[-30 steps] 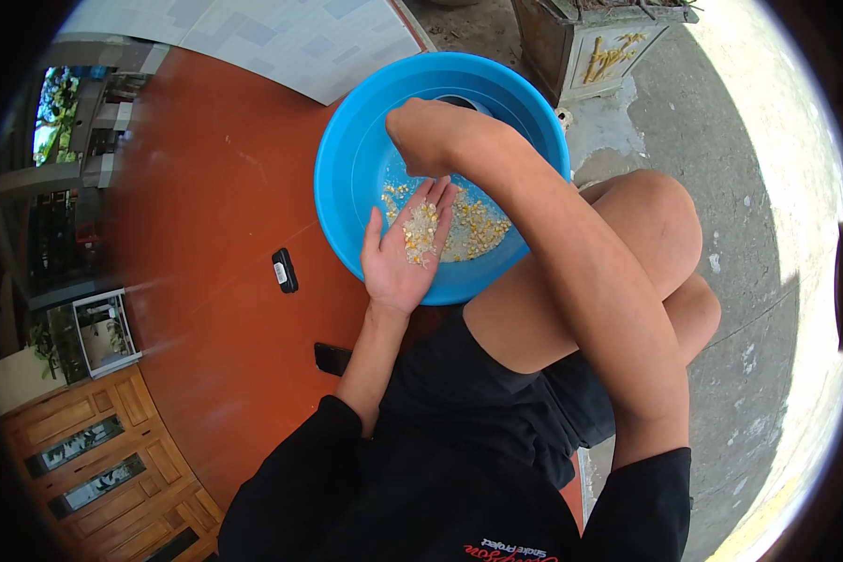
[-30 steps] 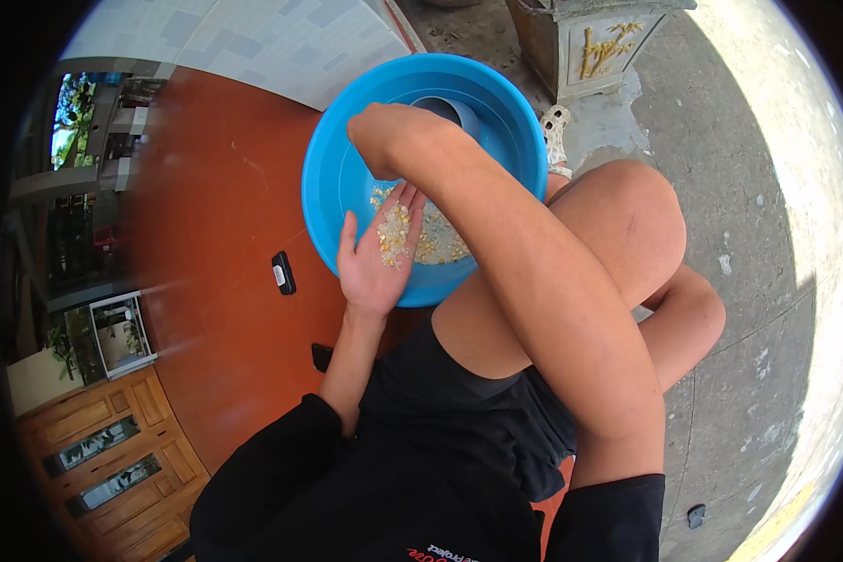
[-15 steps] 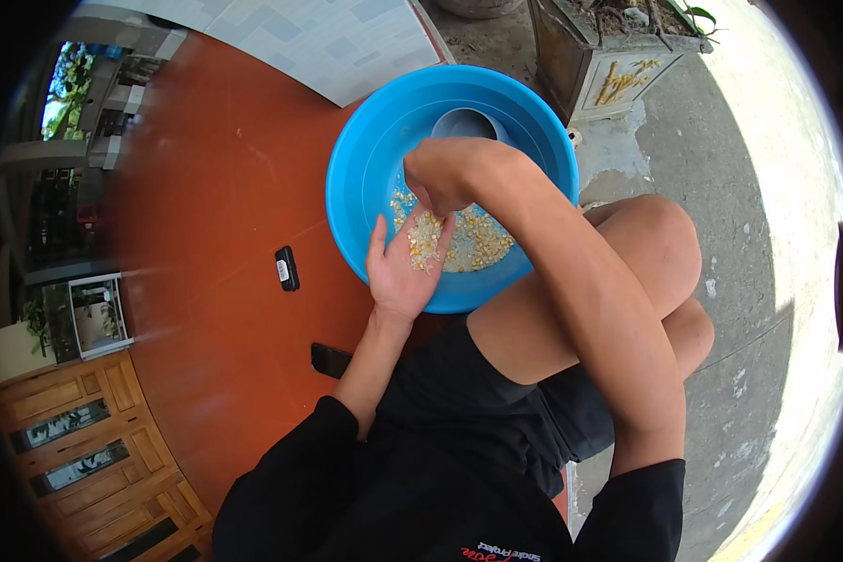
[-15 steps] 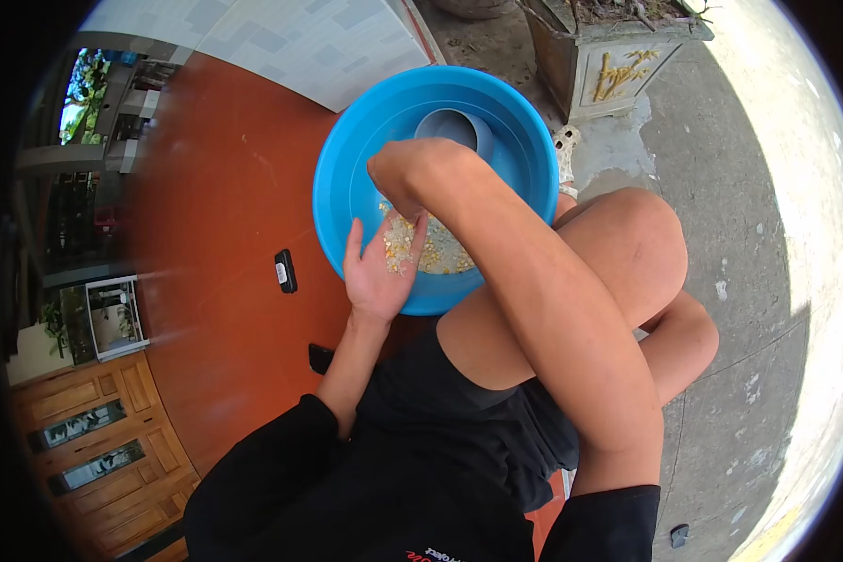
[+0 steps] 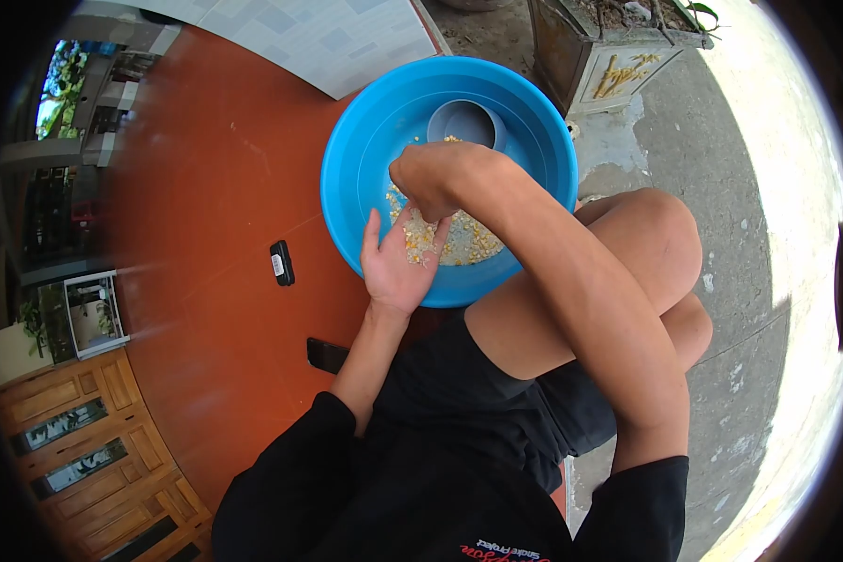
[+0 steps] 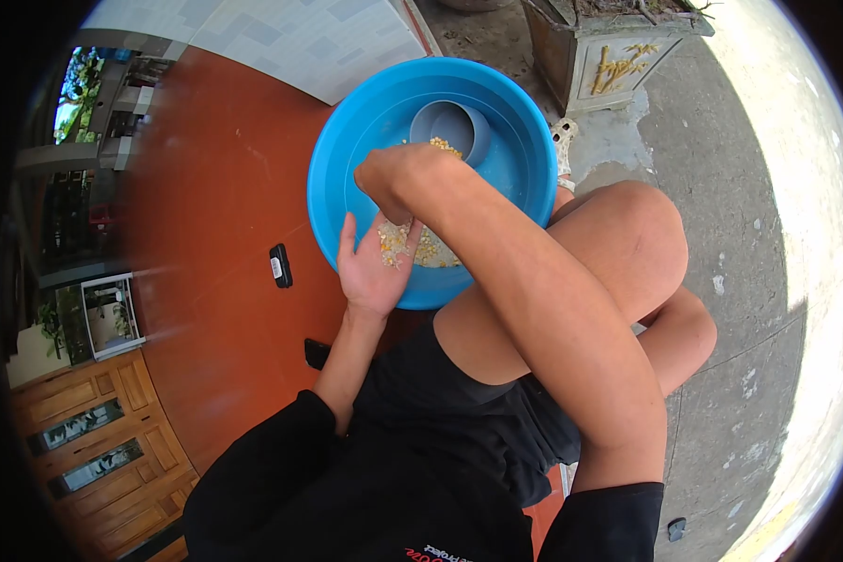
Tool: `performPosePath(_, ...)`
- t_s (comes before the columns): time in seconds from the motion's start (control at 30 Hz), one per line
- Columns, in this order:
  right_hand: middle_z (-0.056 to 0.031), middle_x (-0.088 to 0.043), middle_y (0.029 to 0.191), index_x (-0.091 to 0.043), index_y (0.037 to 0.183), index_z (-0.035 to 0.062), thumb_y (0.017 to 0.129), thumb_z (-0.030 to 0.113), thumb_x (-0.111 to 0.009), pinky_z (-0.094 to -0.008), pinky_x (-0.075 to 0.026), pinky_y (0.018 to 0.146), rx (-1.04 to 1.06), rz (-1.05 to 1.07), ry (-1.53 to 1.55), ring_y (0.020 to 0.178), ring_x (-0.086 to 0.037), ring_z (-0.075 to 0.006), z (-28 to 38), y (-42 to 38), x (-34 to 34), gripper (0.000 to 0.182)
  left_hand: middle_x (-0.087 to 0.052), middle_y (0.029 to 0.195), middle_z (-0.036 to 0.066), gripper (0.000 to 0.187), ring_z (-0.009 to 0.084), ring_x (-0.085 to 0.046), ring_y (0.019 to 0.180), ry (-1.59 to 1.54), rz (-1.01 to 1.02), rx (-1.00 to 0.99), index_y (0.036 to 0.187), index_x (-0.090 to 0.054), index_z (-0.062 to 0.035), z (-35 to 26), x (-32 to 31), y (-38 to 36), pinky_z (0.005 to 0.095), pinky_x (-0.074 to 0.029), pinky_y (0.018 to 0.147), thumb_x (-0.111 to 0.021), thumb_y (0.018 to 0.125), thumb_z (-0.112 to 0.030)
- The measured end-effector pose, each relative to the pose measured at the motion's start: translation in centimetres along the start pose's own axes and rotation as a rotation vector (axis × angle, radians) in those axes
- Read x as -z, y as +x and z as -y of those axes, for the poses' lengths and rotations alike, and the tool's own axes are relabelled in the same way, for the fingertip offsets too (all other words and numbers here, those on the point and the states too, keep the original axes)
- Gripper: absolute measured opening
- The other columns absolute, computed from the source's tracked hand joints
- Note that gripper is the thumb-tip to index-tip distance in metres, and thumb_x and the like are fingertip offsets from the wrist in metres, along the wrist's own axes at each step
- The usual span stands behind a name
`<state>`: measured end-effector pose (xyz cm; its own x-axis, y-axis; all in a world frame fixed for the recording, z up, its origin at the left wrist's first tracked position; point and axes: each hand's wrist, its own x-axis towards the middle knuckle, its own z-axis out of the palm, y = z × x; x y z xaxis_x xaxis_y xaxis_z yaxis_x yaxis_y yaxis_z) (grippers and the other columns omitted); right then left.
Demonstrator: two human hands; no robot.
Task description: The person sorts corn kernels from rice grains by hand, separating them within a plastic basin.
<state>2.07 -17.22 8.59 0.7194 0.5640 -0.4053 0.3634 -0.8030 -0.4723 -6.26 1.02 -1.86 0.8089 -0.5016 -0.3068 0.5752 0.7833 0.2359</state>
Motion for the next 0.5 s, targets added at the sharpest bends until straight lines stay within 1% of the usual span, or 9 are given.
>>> performPosePath(0.1,-0.0233,-0.082,0.108,-0.084,0.108,-0.0004,0.082,0.005,-0.086,-0.0505,-0.065,0.083,0.004,0.000,-0.010,0.103,-0.080,-0.0406,0.2,-0.3,0.4,0.027,-0.047,0.169,0.020,0.079,0.0311,-0.042,0.160,-0.020,-0.018,0.010,0.169,-0.030,0.0058,-0.1,0.2,0.0,0.0464,-0.027,0.138,-0.043,0.117,-0.052)
performPosePath(0.2,-0.0234,-0.081,0.112,-0.083,0.111,-0.0004,0.083,0.005,-0.086,-0.0510,-0.065,0.084,-0.008,-0.024,0.042,0.106,-0.080,-0.0410,0.0,-0.7,0.7,0.029,-0.048,0.169,0.019,0.079,0.0305,-0.044,0.158,-0.001,-0.037,-0.016,0.169,-0.031,0.0051,0.2,-0.5,0.0,0.0464,-0.029,0.137,-0.043,0.116,-0.053)
performPosePath(0.3,-0.0210,-0.082,0.113,-0.081,0.113,0.0009,0.079,-0.002,-0.082,-0.0495,-0.066,0.078,0.039,0.031,-0.058,0.105,-0.081,-0.0396,0.4,0.4,-0.7,0.034,-0.048,0.169,0.018,0.079,0.0299,-0.044,0.159,-0.007,0.019,0.022,0.169,-0.032,0.0047,-0.1,0.4,-0.1,0.0462,-0.029,0.137,-0.044,0.116,-0.053)
performPosePath(0.4,-0.0216,-0.081,0.114,-0.083,0.111,0.0007,0.079,-0.002,-0.082,-0.0497,-0.066,0.078,0.046,-0.018,0.021,0.105,-0.081,-0.0396,0.3,0.5,-1.0,0.032,-0.048,0.170,0.017,0.079,0.0295,-0.043,0.159,0.018,-0.022,-0.001,0.169,-0.033,0.0044,-0.2,0.3,0.0,0.0454,-0.029,0.136,-0.044,0.116,-0.053)
performPosePath(0.5,-0.0215,-0.081,0.115,-0.084,0.108,0.0006,0.079,-0.002,-0.081,-0.0499,-0.066,0.078,0.038,-0.041,-0.008,0.104,-0.081,-0.0397,0.5,0.7,-1.2,0.029,-0.049,0.166,0.016,0.079,0.0297,-0.044,0.157,0.073,-0.090,-0.031,0.168,-0.034,0.0024,0.2,-0.5,-0.2,0.0444,-0.032,0.135,-0.047,0.114,-0.054)
